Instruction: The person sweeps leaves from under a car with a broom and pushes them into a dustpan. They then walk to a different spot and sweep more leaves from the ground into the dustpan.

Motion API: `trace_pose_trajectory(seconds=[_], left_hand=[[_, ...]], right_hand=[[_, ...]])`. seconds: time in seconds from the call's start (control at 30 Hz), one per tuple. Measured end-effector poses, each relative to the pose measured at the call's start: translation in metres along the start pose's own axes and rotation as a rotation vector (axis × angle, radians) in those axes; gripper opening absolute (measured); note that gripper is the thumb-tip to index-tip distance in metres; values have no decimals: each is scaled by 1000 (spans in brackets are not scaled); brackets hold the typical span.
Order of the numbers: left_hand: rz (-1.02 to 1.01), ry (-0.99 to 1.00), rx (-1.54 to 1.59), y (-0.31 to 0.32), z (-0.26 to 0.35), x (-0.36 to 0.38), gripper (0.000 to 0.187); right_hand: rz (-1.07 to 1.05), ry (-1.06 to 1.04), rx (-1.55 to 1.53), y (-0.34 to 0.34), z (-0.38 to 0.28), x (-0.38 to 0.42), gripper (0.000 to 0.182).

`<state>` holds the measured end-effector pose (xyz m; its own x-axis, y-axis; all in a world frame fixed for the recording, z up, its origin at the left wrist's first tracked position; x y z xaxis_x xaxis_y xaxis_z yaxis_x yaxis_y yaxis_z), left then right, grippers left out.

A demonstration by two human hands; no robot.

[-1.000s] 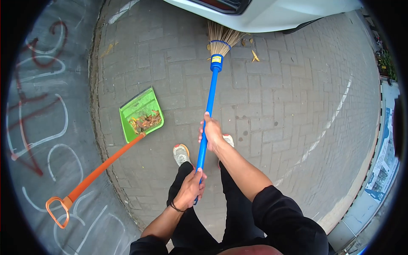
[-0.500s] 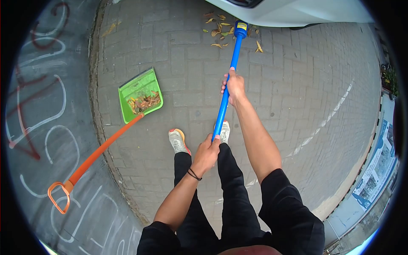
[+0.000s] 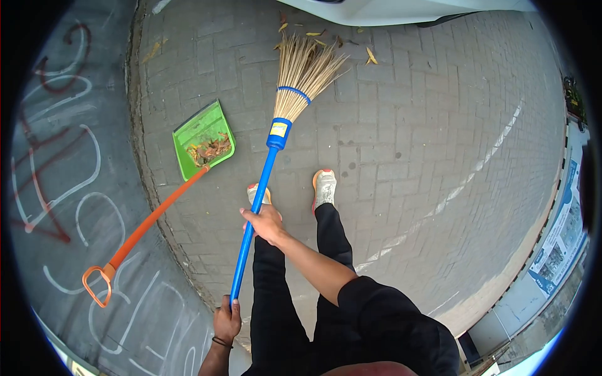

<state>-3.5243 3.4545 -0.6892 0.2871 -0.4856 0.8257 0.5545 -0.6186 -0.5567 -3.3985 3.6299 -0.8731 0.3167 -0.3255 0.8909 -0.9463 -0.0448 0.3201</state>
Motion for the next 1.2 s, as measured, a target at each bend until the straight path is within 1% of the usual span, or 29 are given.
trace_pose_trajectory(seconds=[0.03, 0.07, 0.1, 0.13, 0.17, 0.2, 0.23, 0.27, 0.3, 0.33, 0.37, 0.4, 0.47, 0.53, 0.57, 0.6, 0.63, 0.67, 0.7, 0.73, 0.8, 0.87, 0.9, 0.97, 1.03, 1.07, 1.1, 1.2], left_hand=[[-3, 28, 14, -1, -8, 14, 24], [-4, 59, 28, -4, -15, 24, 23], [-9, 90, 41, -9, -18, 27, 22], [-28, 101, 11, -13, -8, 18, 22], [-46, 112, -10, -10, 7, 2, 22], [-67, 120, -30, -7, 28, -16, 22], [-34, 196, -8, -7, 60, -37, 22], [-2, 272, 16, -6, 97, -60, 23], [42, 314, 9, -6, 131, -83, 24], [33, 339, -14, 2, 160, -108, 24], [58, 398, 9, -5, 199, -124, 25], [34, 400, 4, -4, 228, -142, 26], [8, 367, 12, -9, 253, -147, 27], [2, 297, 32, -37, 265, -127, 27], [-71, 239, 16, -51, 250, -112, 27], [-18, 234, 56, -60, 227, -97, 25], [-7, 258, 3, -62, 205, -76, 25], [-27, 215, -8, -62, 178, -53, 27], [-43, 176, -19, -62, 152, -31, 29], [-78, 132, -58, -62, 123, -12, 32], [-80, 111, -111, -65, 78, 22, 34], [-98, 122, -84, -69, 63, 38, 36], [-84, 171, -75, -70, 68, 35, 37], [-56, 273, -54, -65, 89, 15, 37], [-17, 364, -48, -58, 122, -18, 36], [-12, 380, -29, -56, 139, -37, 37], [-9, 393, -8, -56, 155, -51, 38], [-48, 305, 27, -65, 174, -61, 39]], right_hand=[[-29, -32, -52, 12, 20, 8, 34], [-16, -3, -62, 15, 25, 21, 32], [47, -57, -61, 9, 12, 28, 30], [112, -111, -56, -3, -1, 33, 28], [172, -161, -151, -20, -6, 23, 26], [254, -215, -210, -43, -38, 27, 25], [312, -221, -229, -74, -43, 6, 25], [429, -212, -235, -104, -71, 6, 24], [489, -313, -230, -135, -96, -10, 24], [560, -381, -200, -167, -119, -23, 26], [634, -436, -123, -195, -146, -32, 27], [691, -481, -131, -218, -169, -41, 26], [656, -419, -60, -250, -191, -74, 25], [521, -335, -46, -222, -183, -83, 25], [454, -294, -41, -200, -178, -84, 25], [436, -276, -21, -170, -171, -70, 25], [419, -256, -5, -134, -154, -51, 25], [356, -239, -10, -101, -130, -43, 26], [315, -191, -69, -69, -101, -33, 23], [273, -108, -48, -37, -85, -11, 24], [258, -153, -85, -2, -71, 24, 23], [301, -165, -121, 1, -70, 50, 22], [324, -169, -139, -4, -71, 58, 22], [416, -209, -122, -41, -77, 50, 20], [508, -260, -106, -87, -100, 34, 17], [542, -305, -102, -116, -102, 13, 13], [584, -334, -104, -132, -117, 5, 12], [516, -203, 35, -135, -118, -37, 14]])
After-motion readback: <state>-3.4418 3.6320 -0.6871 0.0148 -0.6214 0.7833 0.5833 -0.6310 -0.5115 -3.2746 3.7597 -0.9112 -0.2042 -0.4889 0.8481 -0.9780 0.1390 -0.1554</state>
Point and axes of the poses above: each hand's wrist, its own x-axis away from the middle knuckle, its own y-axis out of the palm, z = x × y, the point moved 9 cm from there along -x, towards the middle knuckle, and after that the axes turned 10 degrees about -x, right-handed, at the moved point
